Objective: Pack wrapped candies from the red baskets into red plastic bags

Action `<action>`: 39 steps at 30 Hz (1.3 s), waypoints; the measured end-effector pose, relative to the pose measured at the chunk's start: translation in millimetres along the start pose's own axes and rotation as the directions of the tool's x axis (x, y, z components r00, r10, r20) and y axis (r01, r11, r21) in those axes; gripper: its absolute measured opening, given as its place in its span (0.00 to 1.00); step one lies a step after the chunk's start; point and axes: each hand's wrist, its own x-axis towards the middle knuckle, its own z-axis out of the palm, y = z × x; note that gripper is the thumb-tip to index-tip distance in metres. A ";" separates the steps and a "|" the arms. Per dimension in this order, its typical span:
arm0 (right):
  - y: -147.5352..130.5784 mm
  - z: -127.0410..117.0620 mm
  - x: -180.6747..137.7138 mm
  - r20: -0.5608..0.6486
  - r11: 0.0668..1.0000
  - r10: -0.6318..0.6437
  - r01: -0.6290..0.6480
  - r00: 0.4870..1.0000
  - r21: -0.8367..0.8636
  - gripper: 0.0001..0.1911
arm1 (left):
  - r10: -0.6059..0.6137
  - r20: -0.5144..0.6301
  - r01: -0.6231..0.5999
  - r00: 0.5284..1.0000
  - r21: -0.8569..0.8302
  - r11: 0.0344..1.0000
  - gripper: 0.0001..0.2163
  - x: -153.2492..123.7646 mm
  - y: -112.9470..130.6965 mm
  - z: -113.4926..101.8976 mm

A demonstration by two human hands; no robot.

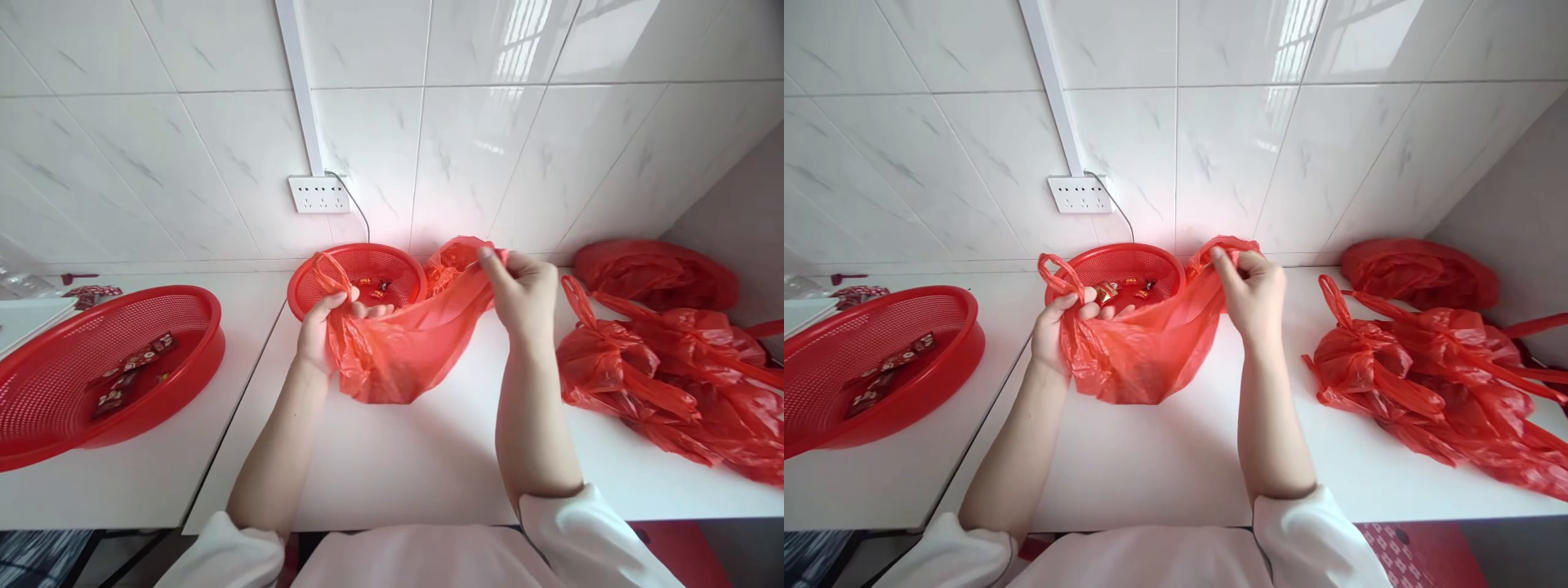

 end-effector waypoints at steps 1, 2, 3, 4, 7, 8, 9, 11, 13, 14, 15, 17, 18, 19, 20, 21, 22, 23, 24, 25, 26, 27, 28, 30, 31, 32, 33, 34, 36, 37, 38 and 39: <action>0.0 3.3 -3.6 0.094 0.999 0.035 -0.036 0.995 0.001 0.21 | -0.053 -0.002 0.053 0.999 -0.009 0.999 0.09 1.5 0.4 -0.7; -1.0 6.6 -8.0 0.194 0.997 0.061 -0.068 0.979 0.030 0.18 | -0.109 -0.005 0.109 0.994 0.011 0.994 0.10 2.7 -0.3 -1.7; -2.9 9.9 -13.0 0.300 0.992 0.069 -0.097 0.951 0.081 0.16 | -0.154 -0.009 0.154 0.988 0.052 0.987 0.10 3.4 -1.9 -3.0; -5.6 13.4 -18.3 0.405 0.982 0.056 -0.124 0.913 0.144 0.15 | -0.180 -0.008 0.180 0.984 0.109 0.978 0.08 3.2 -4.1 -4.2; -15.8 24.7 -34.1 0.619 0.937 -0.102 -0.133 0.779 0.323 0.11 | -0.171 0.092 0.119 0.981 0.414 0.903 0.09 -1.9 -12.7 -5.4; -18.9 28.7 -38.4 0.649 0.924 -0.185 -0.094 0.738 0.371 0.09 | -0.157 0.154 0.048 0.976 0.547 0.836 0.14 -4.6 -15.4 -4.4; -21.5 32.3 -41.8 0.659 0.908 -0.271 -0.040 0.702 0.416 0.07 | -0.151 0.208 -0.027 0.966 0.667 0.745 0.17 -7.5 -17.8 -2.6; -24.7 37.8 -45.5 0.634 0.866 -0.421 0.078 0.649 0.494 0.06 | -0.154 0.257 -0.127 0.954 0.812 0.569 0.13 -13.0 -21.2 2.7; -25.0 39.3 -44.9 0.605 0.851 -0.472 0.152 0.641 0.503 0.09 | -0.147 0.216 -0.113 0.965 0.852 0.511 0.08 -17.1 -21.9 8.3; -24.0 38.3 -43.3 0.609 0.866 -0.455 0.163 0.650 0.472 0.12 | -0.141 0.169 -0.072 0.975 0.850 0.521 0.10 -18.7 -21.0 10.5; -22.3 36.6 -41.1 0.624 0.890 -0.419 0.161 0.660 0.427 0.16 | -0.135 0.116 -0.024 0.984 0.837 0.547 0.13 -20.0 -19.3 12.2; -16.8 32.2 -36.0 0.688 0.935 -0.330 0.125 0.646 0.331 0.20 | -0.154 0.017 0.080 0.988 0.793 0.603 0.17 -22.0 -14.2 13.3; -13.4 30.4 -33.6 0.718 0.949 -0.295 0.107 0.630 0.297 0.18 | -0.180 -0.024 0.133 0.983 0.770 0.624 0.18 -22.5 -11.2 12.8; -9.8 29.1 -31.5 0.735 0.956 -0.275 0.094 0.620 0.278 0.15 | -0.213 -0.059 0.185 0.975 0.747 0.638 0.20 -22.6 -8.2 11.7; -6.5 28.3 -29.9 0.740 0.959 -0.263 0.087 0.619 0.269 0.11 | -0.249 -0.087 0.233 0.965 0.723 0.650 0.21 -22.2 -5.6 9.9; -3.9 27.8 -28.9 0.730 0.962 -0.252 0.081 0.636 0.261 0.10 | -0.282 -0.108 0.275 0.953 0.699 0.660 0.22 -21.2 -3.5 7.5; -2.3 27.4 -28.4 0.704 0.965 -0.238 0.077 0.669 0.252 0.09 | -0.312 -0.123 0.310 0.942 0.673 0.671 0.22 -19.6 -1.9 4.7; -1.9 26.5 -28.4 0.668 0.967 -0.224 0.073 0.710 0.246 0.08 | -0.335 -0.130 0.336 0.933 0.644 0.687 0.22 -17.5 -0.9 1.7; -3.0 24.8 -28.9 0.641 0.967 -0.215 0.069 0.737 0.245 0.08 | -0.353 -0.127 0.354 0.927 0.610 0.709 0.22 -15.0 -0.3 -1.3; -5.6 22.1 -29.8 0.642 0.966 -0.216 0.067 0.735 0.249 0.07 | -0.368 -0.112 0.363 0.923 0.571 0.736 0.22 -12.5 -0.2 -4.0; -9.3 18.5 -31.0 0.674 0.964 -0.231 0.070 0.701 0.257 0.06 | -0.381 -0.091 0.369 0.920 0.528 0.765 0.21 -10.3 -0.2 -5.9; -13.8 14.1 -32.4 0.726 0.960 -0.256 0.079 0.638 0.268 0.05 | -0.393 -0.068 0.375 0.917 0.483 0.792 0.19 -8.8 -0.5 -6.9; -18.7 9.6 -33.7 0.786 0.955 -0.285 0.092 0.549 0.282 0.04 | -0.396 -0.041 0.372 0.917 0.445 0.815 0.18 -8.3 -0.8 -6.7; -26.8 2.4 -36.0 0.872 0.945 -0.325 0.097 0.365 0.312 0.04 | -0.387 0.017 0.343 0.922 0.429 0.836 0.17 -10.6 -1.6 -2.7; -29.2 1.0 -36.6 0.886 0.943 -0.330 0.076 0.326 0.324 0.05 | -0.384 0.049 0.320 0.922 0.461 0.828 0.17 -13.3 -2.1 0.6; -29.9 1.7 -37.0 0.882 0.942 -0.327 0.040 0.340 0.334 0.07 | -0.377 0.076 0.286 0.923 0.520 0.805 0.18 -16.7 -2.6 4.2; -29.2 4.5 -37.2 0.861 0.938 -0.315 -0.006 0.399 0.345 0.10 | -0.361 0.094 0.236 0.928 0.602 0.763 0.18 -20.5 -3.3 7.6; -27.1 9.4 -37.3 0.826 0.932 -0.290 -0.055 0.484 0.359 0.13 | -0.326 0.105 0.162 0.940 0.702 0.693 0.18 -24.1 -4.2 10.2; -21.0 23.7 -38.2 0.748 0.904 -0.217 -0.159 0.628 0.396 0.16 | -0.163 0.166 -0.074 0.973 0.885 0.459 0.17 -29.5 -7.0 12.1; -17.8 31.7 -39.2 0.744 0.884 -0.183 -0.223 0.643 0.411 0.17 | -0.044 0.236 -0.212 0.971 0.930 0.301 0.16 -30.7 -8.8 11.4; -15.0 39.4 -40.5 0.770 0.862 -0.157 -0.295 0.618 0.413 0.18 | 0.073 0.326 -0.334 0.942 0.932 0.139 0.15 -30.9 -10.6 9.7; -12.8 46.3 -42.0 0.811 0.841 -0.136 -0.366 0.569 0.398 0.20 | 0.170 0.423 -0.429 0.890 0.903 -0.002 0.14 -30.1 -12.2 7.7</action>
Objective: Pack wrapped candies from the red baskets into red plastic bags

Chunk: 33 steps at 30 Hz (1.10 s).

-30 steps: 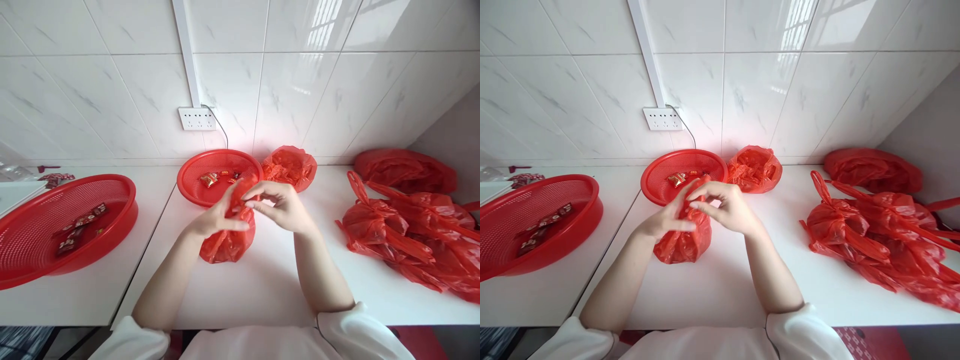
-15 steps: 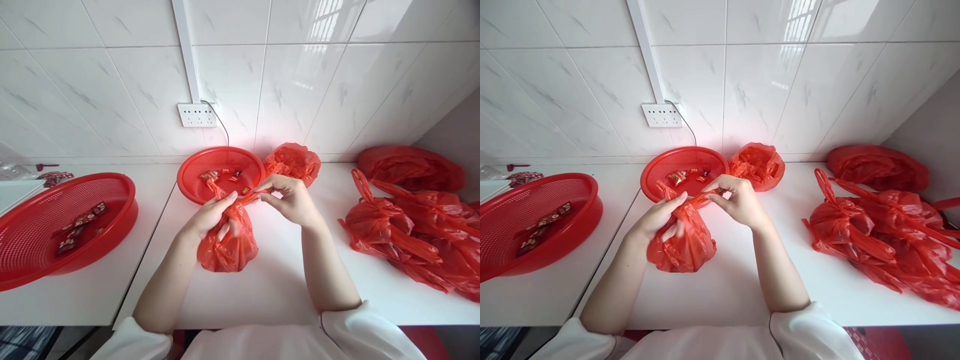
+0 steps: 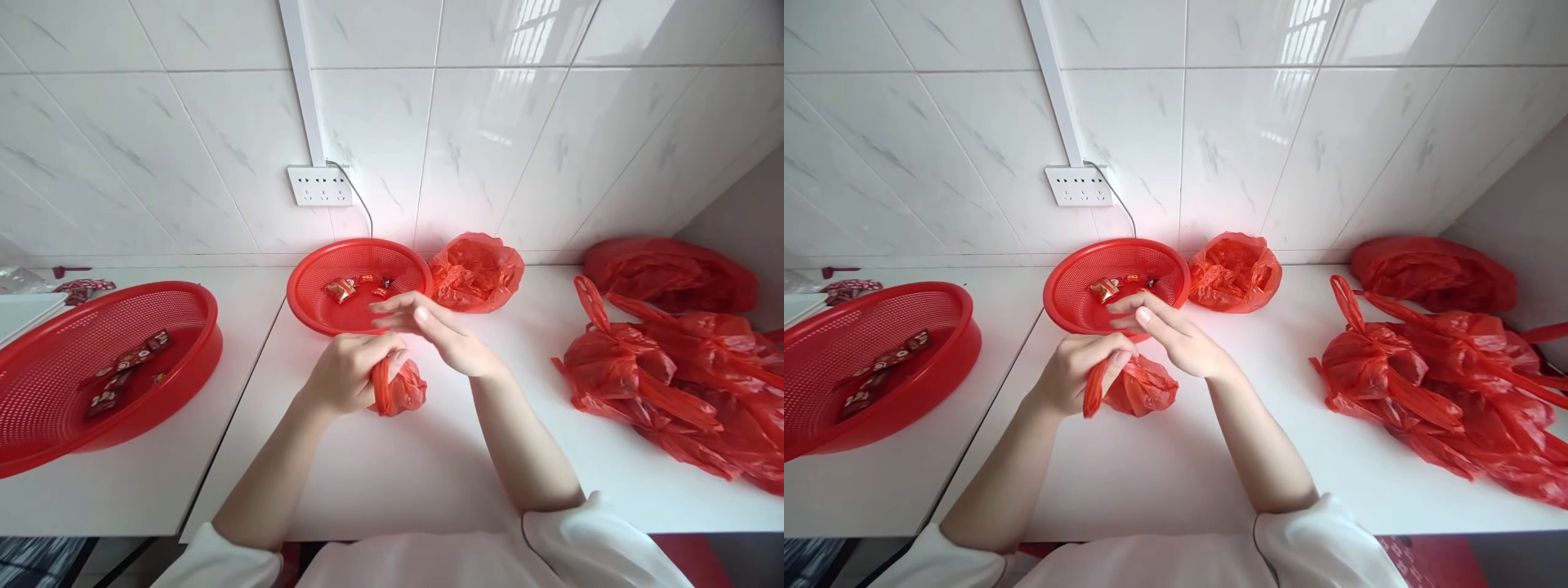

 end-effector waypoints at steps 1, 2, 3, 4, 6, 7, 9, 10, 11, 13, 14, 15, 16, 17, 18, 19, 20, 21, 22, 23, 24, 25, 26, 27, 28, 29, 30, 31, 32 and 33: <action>4.3 2.8 3.5 0.046 0.998 0.048 -0.050 0.998 0.044 0.21 | 0.097 -0.077 -0.091 0.992 0.087 0.992 0.12 0.2 -2.5 1.2; 7.6 5.2 6.0 0.078 0.994 0.079 -0.085 0.994 0.074 0.21 | 0.167 -0.135 -0.148 0.977 0.135 0.980 0.11 1.0 -4.7 1.9; 10.2 6.9 7.6 0.094 0.990 0.094 -0.103 0.991 0.095 0.21 | 0.209 -0.180 -0.183 0.961 0.149 0.972 0.11 2.2 -6.5 2.1; 12.3 7.9 8.6 0.095 0.989 0.088 -0.099 0.992 0.114 0.21 | 0.234 -0.214 -0.208 0.949 0.138 0.968 0.11 3.7 -7.6 1.7; 15.2 7.4 9.3 0.067 0.989 0.048 -0.057 0.997 0.140 0.18 | 0.242 -0.257 -0.232 0.936 0.070 0.970 0.14 6.5 -8.3 0.3; 16.2 6.0 9.3 0.039 0.990 0.027 -0.032 0.999 0.137 0.17 | 0.231 -0.270 -0.234 0.935 0.024 0.972 0.15 7.4 -8.3 -0.5; 17.1 1.2 8.9 -0.037 0.996 -0.004 0.008 0.999 0.089 0.14 | 0.188 -0.284 -0.216 0.940 -0.072 0.974 0.16 8.0 -8.9 -1.5; 16.7 -1.8 8.4 -0.074 0.998 -0.013 0.017 0.997 0.055 0.13 | 0.157 -0.280 -0.196 0.947 -0.116 0.974 0.17 7.7 -9.7 -1.8; 15.6 -5.0 7.6 -0.101 1.000 -0.014 0.017 0.995 0.023 0.13 | 0.126 -0.270 -0.172 0.955 -0.153 0.973 0.17 7.3 -10.9 -2.2; 12.0 -11.3 5.2 -0.116 1.000 -0.002 -0.001 0.993 -0.020 0.15 | 0.067 -0.237 -0.114 0.969 -0.191 0.975 0.17 6.5 -13.5 -3.3; 9.9 -13.9 3.7 -0.103 0.999 0.014 -0.018 0.995 -0.038 0.17 | 0.040 -0.219 -0.083 0.975 -0.188 0.979 0.17 6.5 -14.6 -4.2; 7.8 -15.9 2.1 -0.081 0.997 0.032 -0.037 0.996 -0.060 0.18 | 0.021 -0.203 -0.056 0.979 -0.172 0.984 0.17 6.9 -15.5 -5.3; 6.1 -16.9 0.4 -0.054 0.994 0.051 -0.056 0.997 -0.091 0.19 | 0.009 -0.188 -0.037 0.982 -0.143 0.989 0.16 7.6 -16.0 -6.3; 5.0 -17.0 -1.1 -0.023 0.988 0.068 -0.071 0.997 -0.134 0.19 | 0.004 -0.176 -0.022 0.984 -0.105 0.994 0.16 8.5 -16.1 -7.2; 4.6 -16.0 -2.4 0.011 0.979 0.084 -0.081 0.996 -0.187 0.19 | 0.000 -0.172 -0.011 0.985 -0.065 0.998 0.16 9.6 -16.1 -7.9; 4.9 -14.0 -3.3 0.052 0.966 0.100 -0.084 0.994 -0.246 0.19 | -0.005 -0.172 0.000 0.985 -0.028 1.000 0.16 10.8 -15.9 -8.2; 6.1 -11.1 -3.9 0.093 0.947 0.118 -0.084 0.989 -0.310 0.18 | -0.020 -0.178 0.022 0.984 0.006 1.000 0.16 11.8 -15.7 -8.0; 7.9 -7.7 -4.0 0.125 0.924 0.140 -0.084 0.982 -0.373 0.16 | -0.045 -0.190 0.053 0.981 0.037 0.998 0.16 12.7 -15.7 -7.6; 10.3 -4.0 -3.7 0.143 0.896 0.164 -0.087 0.976 -0.435 0.15 | -0.079 -0.207 0.094 0.975 0.062 0.994 0.17 13.3 -16.0 -6.8; 13.0 -0.4 -3.0 0.148 0.868 0.186 -0.092 0.971 -0.489 0.13 | -0.118 -0.223 0.138 0.968 0.073 0.988 0.17 13.7 -16.6 -5.9; 16.0 2.8 -2.0 0.141 0.840 0.204 -0.100 0.969 -0.533 0.10 | -0.161 -0.231 0.180 0.959 0.063 0.982 0.18 13.8 -17.5 -5.1; 18.9 5.2 -0.8 0.129 0.819 0.214 -0.106 0.968 -0.564 0.08 | -0.206 -0.229 0.219 0.951 0.032 0.975 0.19 13.7 -18.5 -4.3; 21.4 6.6 0.4 0.121 0.808 0.215 -0.107 0.969 -0.579 0.05 | -0.249 -0.215 0.251 0.944 -0.018 0.968 0.20 13.5 -19.6 -3.8; 23.5 7.1 1.4 0.122 0.811 0.208 -0.101 0.971 -0.576 0.03 | -0.286 -0.196 0.276 0.938 -0.078 0.958 0.21 13.3 -20.7 -3.5; 25.1 6.6 2.3 0.126 0.825 0.195 -0.093 0.973 -0.558 0.02 | -0.317 -0.178 0.296 0.931 -0.134 0.946 0.22 13.2 -21.6 -3.5; 26.2 5.5 2.9 0.126 0.845 0.176 -0.084 0.976 -0.528 0.02 | -0.340 -0.169 0.310 0.925 -0.179 0.934 0.22 13.2 -22.4 -3.8; 26.8 3.9 3.4 0.119 0.869 0.152 -0.075 0.981 -0.489 0.02 | -0.356 -0.168 0.319 0.919 -0.213 0.923 0.23 13.3 -22.9 -4.2; 27.2 2.4 3.8 0.107 0.893 0.130 -0.069 0.986 -0.444 0.03 | -0.368 -0.177 0.324 0.913 -0.238 0.916 0.23 13.6 -23.2 -4.7; 27.5 1.1 4.2 0.090 0.915 0.113 -0.068 0.989 -0.397 0.03 | -0.377 -0.188 0.326 0.907 -0.255 0.910 0.24 14.0 -23.3 -5.1; 28.1 0.2 4.7 0.073 0.933 0.105 -0.072 0.992 -0.353 0.04 | -0.384 -0.199 0.327 0.902 -0.268 0.906 0.24 14.5 -23.4 -5.4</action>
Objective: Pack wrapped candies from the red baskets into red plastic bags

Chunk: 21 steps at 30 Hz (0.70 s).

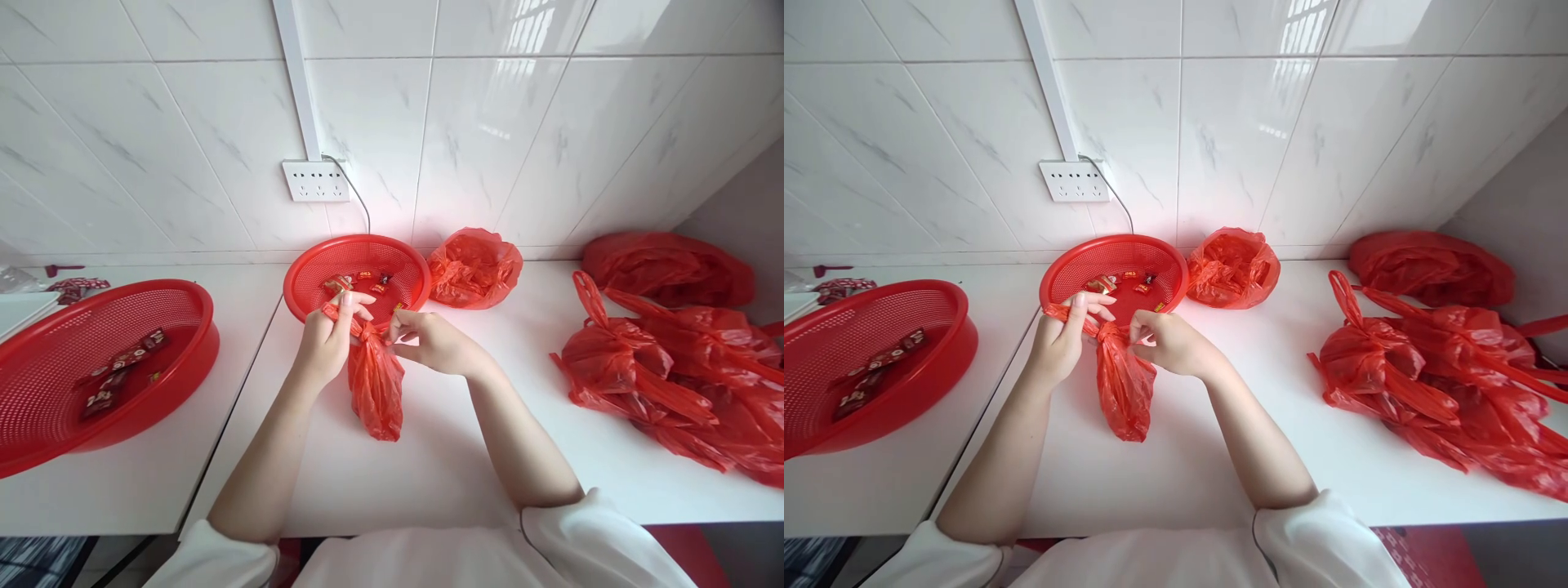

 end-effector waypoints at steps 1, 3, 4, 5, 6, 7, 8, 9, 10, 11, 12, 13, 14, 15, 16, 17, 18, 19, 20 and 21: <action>0.9 -0.2 0.7 -0.010 0.999 0.006 -0.006 1.000 0.042 0.05 | -0.004 -0.008 0.004 1.000 -0.012 1.000 0.24 0.4 0.2 0.0; 3.1 0.6 2.5 -0.021 0.994 0.034 -0.031 0.999 0.100 0.06 | -0.013 -0.004 0.013 1.000 -0.048 0.999 0.24 0.9 0.5 0.3; 4.4 1.0 3.5 -0.027 0.992 0.047 -0.043 0.999 0.117 0.06 | -0.020 0.009 0.020 1.000 -0.070 0.997 0.24 1.0 0.7 0.5; 5.6 1.2 4.3 -0.035 0.991 0.055 -0.050 0.998 0.128 0.07 | -0.028 0.027 0.031 0.999 -0.095 0.995 0.25 1.0 0.8 0.6; 6.8 0.9 5.0 -0.045 0.989 0.055 -0.048 0.997 0.137 0.09 | -0.039 0.046 0.044 0.998 -0.118 0.992 0.25 0.9 1.0 0.7; 7.7 0.1 5.3 -0.058 0.988 0.049 -0.040 0.997 0.146 0.10 | -0.049 0.062 0.057 0.997 -0.136 0.989 0.25 0.8 1.2 0.7; 8.2 -1.4 5.3 -0.072 0.987 0.038 -0.026 0.997 0.158 0.10 | -0.058 0.073 0.069 0.996 -0.146 0.987 0.26 0.6 1.6 0.7; 8.4 -3.5 4.8 -0.085 0.985 0.027 -0.012 0.996 0.171 0.09 | -0.066 0.078 0.077 0.995 -0.148 0.986 0.26 0.4 2.0 0.4; 8.0 -6.2 3.8 -0.097 0.983 0.020 -0.002 0.995 0.185 0.09 | -0.072 0.076 0.082 0.995 -0.138 0.987 0.27 0.3 2.5 -0.1; 7.3 -9.4 2.4 -0.111 0.980 0.017 0.005 0.994 0.197 0.10 | -0.076 0.070 0.084 0.995 -0.113 0.990 0.28 0.1 3.0 -1.1; 6.0 -13.2 0.4 -0.125 0.979 0.018 0.008 0.992 0.204 0.11 | -0.080 0.059 0.084 0.995 -0.066 0.994 0.28 0.0 3.5 -2.8; 4.4 -17.7 -2.2 -0.144 0.979 0.020 0.010 0.989 0.203 0.12 | -0.084 0.041 0.084 0.996 0.003 0.996 0.29 -0.1 3.9 -5.6; 2.4 -22.9 -5.6 -0.171 0.981 0.020 0.014 0.985 0.195 0.13 | -0.088 0.018 0.086 0.996 0.090 0.992 0.29 -0.1 4.1 -9.5; 0.2 -28.9 -9.9 -0.205 0.983 0.015 0.023 0.979 0.183 0.13 | -0.091 -0.007 0.091 0.996 0.182 0.979 0.29 -0.2 4.3 -14.8; -2.2 -35.6 -15.1 -0.244 0.985 0.004 0.038 0.970 0.168 0.12 | -0.096 -0.030 0.101 0.995 0.265 0.959 0.29 -0.4 4.4 -21.3; -4.4 -43.1 -21.3 -0.286 0.988 -0.009 0.053 0.958 0.148 0.11 | -0.106 -0.046 0.115 0.993 0.329 0.937 0.28 -0.8 4.4 -29.0; -6.5 -51.0 -28.3 -0.331 0.991 -0.021 0.064 0.943 0.119 0.10 | -0.121 -0.059 0.134 0.991 0.373 0.918 0.28 -1.7 4.5 -37.3; -8.3 -59.0 -35.9 -0.378 0.994 -0.032 0.067 0.925 0.082 0.09 | -0.141 -0.072 0.158 0.987 0.398 0.904 0.27 -3.0 4.7 -45.8; -9.7 -66.8 -43.8 -0.421 0.997 -0.039 0.062 0.906 0.039 0.07 | -0.166 -0.092 0.189 0.982 0.414 0.890 0.26 -4.7 5.1 -53.8; -10.8 -73.9 -51.9 -0.460 0.999 -0.042 0.046 0.887 -0.003 0.06 | -0.193 -0.117 0.225 0.974 0.429 0.875 0.25 -6.7 5.6 -60.9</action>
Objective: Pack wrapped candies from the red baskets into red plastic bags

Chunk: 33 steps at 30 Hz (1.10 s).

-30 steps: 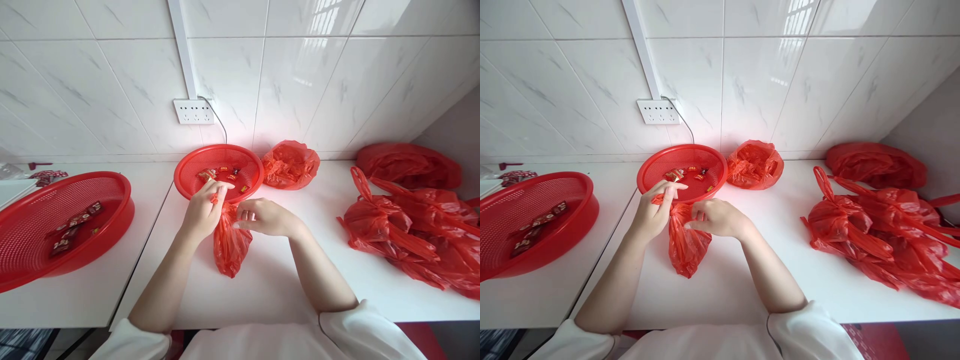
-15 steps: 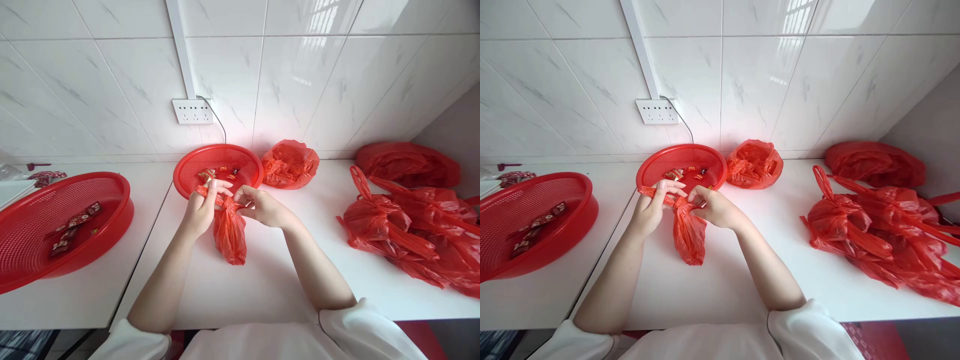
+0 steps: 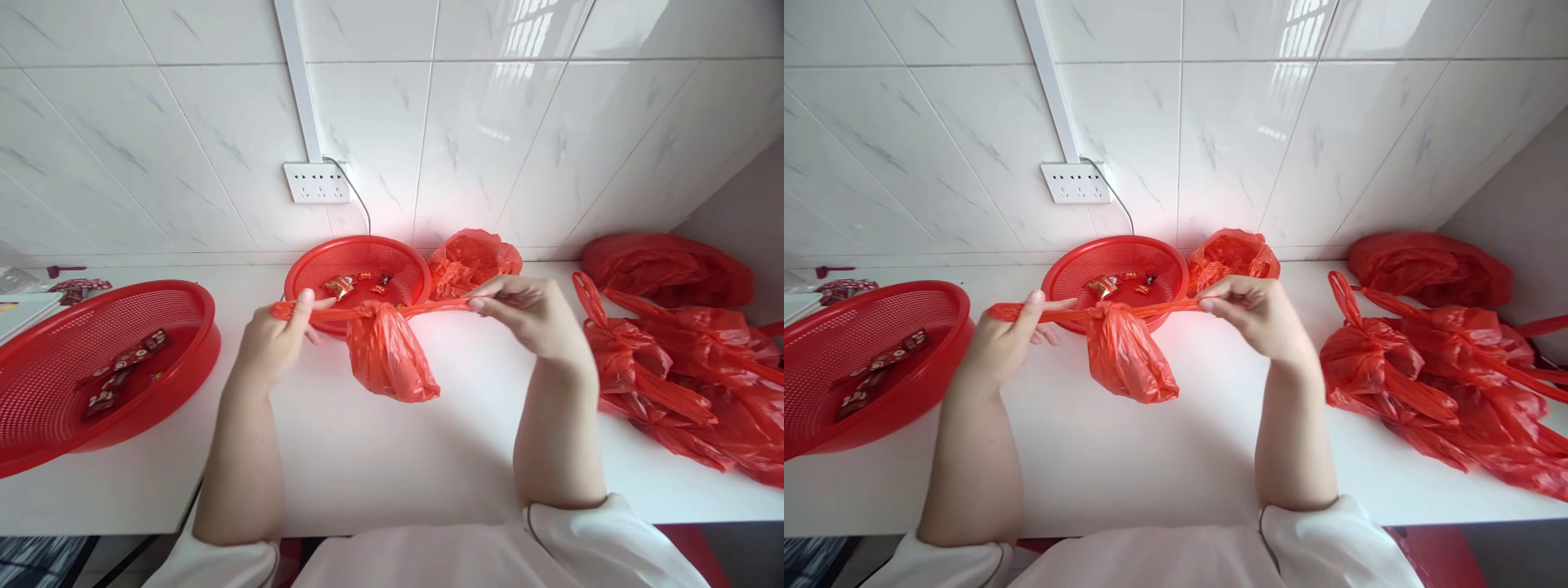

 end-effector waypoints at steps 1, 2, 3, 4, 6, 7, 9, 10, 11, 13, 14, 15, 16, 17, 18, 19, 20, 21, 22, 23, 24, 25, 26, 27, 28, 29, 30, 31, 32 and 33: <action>-1.1 -9.1 -3.9 -0.038 0.999 -0.001 -0.001 0.999 -0.041 0.06 | -0.035 -0.009 0.035 0.999 0.022 0.999 0.24 -1.5 -2.2 -5.3; -1.9 -17.1 -7.8 -0.062 0.997 0.003 -0.008 0.998 -0.076 0.06 | -0.063 -0.017 0.063 0.998 0.040 0.997 0.24 -3.2 -3.5 -9.1; -2.5 -23.7 -11.4 -0.068 0.994 0.013 -0.021 0.998 -0.108 0.06 | -0.078 -0.012 0.079 0.997 0.057 0.995 0.24 -4.7 -3.8 -11.2; -3.0 -29.2 -14.6 -0.054 0.989 0.033 -0.040 0.998 -0.141 0.07 | -0.082 0.010 0.081 0.997 0.072 0.994 0.24 -5.8 -3.2 -11.6; -3.8 -36.9 -19.0 0.010 0.970 0.095 -0.090 0.995 -0.226 0.08 | -0.067 0.094 0.058 0.993 0.101 0.993 0.23 -6.4 0.1 -8.2; -4.3 -39.3 -20.1 0.058 0.954 0.134 -0.114 0.989 -0.277 0.08 | -0.055 0.149 0.038 0.987 0.119 0.992 0.23 -5.7 2.2 -5.0; -5.6 -40.6 -19.9 0.160 0.916 0.209 -0.136 0.965 -0.377 0.09 | -0.029 0.267 -0.014 0.963 0.157 0.987 0.22 -2.7 6.2 2.6; -6.6 -38.4 -18.7 0.209 0.900 0.230 -0.125 0.951 -0.418 0.09 | -0.017 0.315 -0.040 0.949 0.173 0.984 0.22 -0.9 7.7 6.4; -7.8 -33.6 -17.1 0.245 0.887 0.233 -0.102 0.941 -0.449 0.11 | -0.003 0.356 -0.067 0.934 0.183 0.981 0.22 0.9 8.9 9.9; -9.7 -14.0 -13.5 0.251 0.877 0.190 -0.049 0.949 -0.477 0.15 | 0.018 0.387 -0.094 0.922 0.178 0.979 0.22 3.9 10.5 14.7; -9.7 1.1 -12.3 0.235 0.876 0.152 -0.021 0.960 -0.482 0.16 | 0.028 0.376 -0.098 0.926 0.168 0.981 0.22 4.8 10.9 16.0; -8.5 19.3 -12.0 0.206 0.874 0.123 -0.008 0.971 -0.485 0.18 | 0.040 0.351 -0.100 0.935 0.156 0.983 0.23 5.4 11.3 16.4; -5.7 39.5 -13.0 0.213 0.872 0.109 0.010 0.971 -0.490 0.21 | 0.051 0.318 -0.102 0.947 0.145 0.984 0.25 5.7 11.5 16.0; -1.2 60.4 -15.2 0.269 0.860 0.112 0.042 0.957 -0.509 0.27 | 0.060 0.285 -0.102 0.957 0.137 0.985 0.25 5.7 11.6 15.1; 4.9 80.5 -18.7 0.318 0.832 0.148 0.056 0.936 -0.551 0.33 | 0.064 0.258 -0.101 0.964 0.135 0.986 0.26 5.6 11.5 13.7; 12.0 98.5 -23.0 0.347 0.792 0.194 0.062 0.918 -0.607 0.39 | 0.062 0.242 -0.098 0.968 0.139 0.985 0.26 5.5 11.2 12.1; 19.6 113.0 -27.6 0.340 0.747 0.227 0.060 0.913 -0.662 0.42 | 0.054 0.234 -0.090 0.971 0.147 0.985 0.26 5.5 10.7 10.4; 27.1 123.2 -32.1 0.333 0.712 0.255 0.057 0.908 -0.700 0.42 | 0.041 0.233 -0.080 0.972 0.160 0.984 0.26 5.6 10.0 8.8; 33.7 128.6 -35.9 0.330 0.701 0.259 0.058 0.907 -0.711 0.39 | 0.025 0.233 -0.068 0.972 0.178 0.982 0.25 5.9 9.0 7.4; 38.9 129.2 -38.8 0.342 0.715 0.247 0.067 0.907 -0.695 0.35 | 0.008 0.232 -0.055 0.973 0.198 0.979 0.25 6.5 8.0 6.2; 42.5 125.1 -40.7 0.364 0.750 0.225 0.078 0.904 -0.657 0.33 | -0.009 0.232 -0.043 0.973 0.217 0.975 0.25 7.2 6.8 5.1; 44.2 116.7 -41.6 0.385 0.791 0.197 0.085 0.902 -0.605 0.31 | -0.023 0.236 -0.033 0.971 0.230 0.973 0.25 8.1 5.6 4.1; 44.1 104.3 -42.0 0.388 0.827 0.175 0.079 0.905 -0.556 0.31 | -0.035 0.246 -0.026 0.969 0.240 0.970 0.25 9.0 4.3 3.1; 42.5 88.4 -42.1 0.363 0.849 0.166 0.054 0.917 -0.525 0.31 | -0.048 0.258 -0.019 0.965 0.250 0.968 0.24 9.8 2.8 1.9; 39.4 69.6 -42.6 0.306 0.856 0.173 0.010 0.936 -0.516 0.31 | -0.057 0.273 -0.016 0.960 0.259 0.966 0.24 10.5 1.1 0.4; 35.2 48.2 -44.0 0.208 0.847 0.189 -0.052 0.960 -0.529 0.32 | -0.065 0.290 -0.016 0.955 0.268 0.963 0.24 11.0 -0.8 -1.3; 30.4 25.0 -46.6 0.093 0.827 0.199 -0.116 0.976 -0.551 0.33 | -0.075 0.309 -0.014 0.948 0.276 0.961 0.25 11.4 -3.0 -3.4; 25.5 0.5 -50.6 -0.032 0.798 0.205 -0.186 0.978 -0.573 0.33 | -0.088 0.326 -0.009 0.941 0.285 0.959 0.25 11.7 -5.5 -5.8; 21.2 -24.7 -56.3 -0.185 0.761 0.192 -0.265 0.964 -0.592 0.33 | -0.103 0.338 -0.001 0.935 0.294 0.956 0.26 12.0 -8.2 -8.4; 18.4 -49.7 -63.3 -0.320 0.732 0.149 -0.322 0.936 -0.600 0.32 | -0.119 0.343 0.011 0.932 0.301 0.953 0.27 12.3 -10.9 -11.0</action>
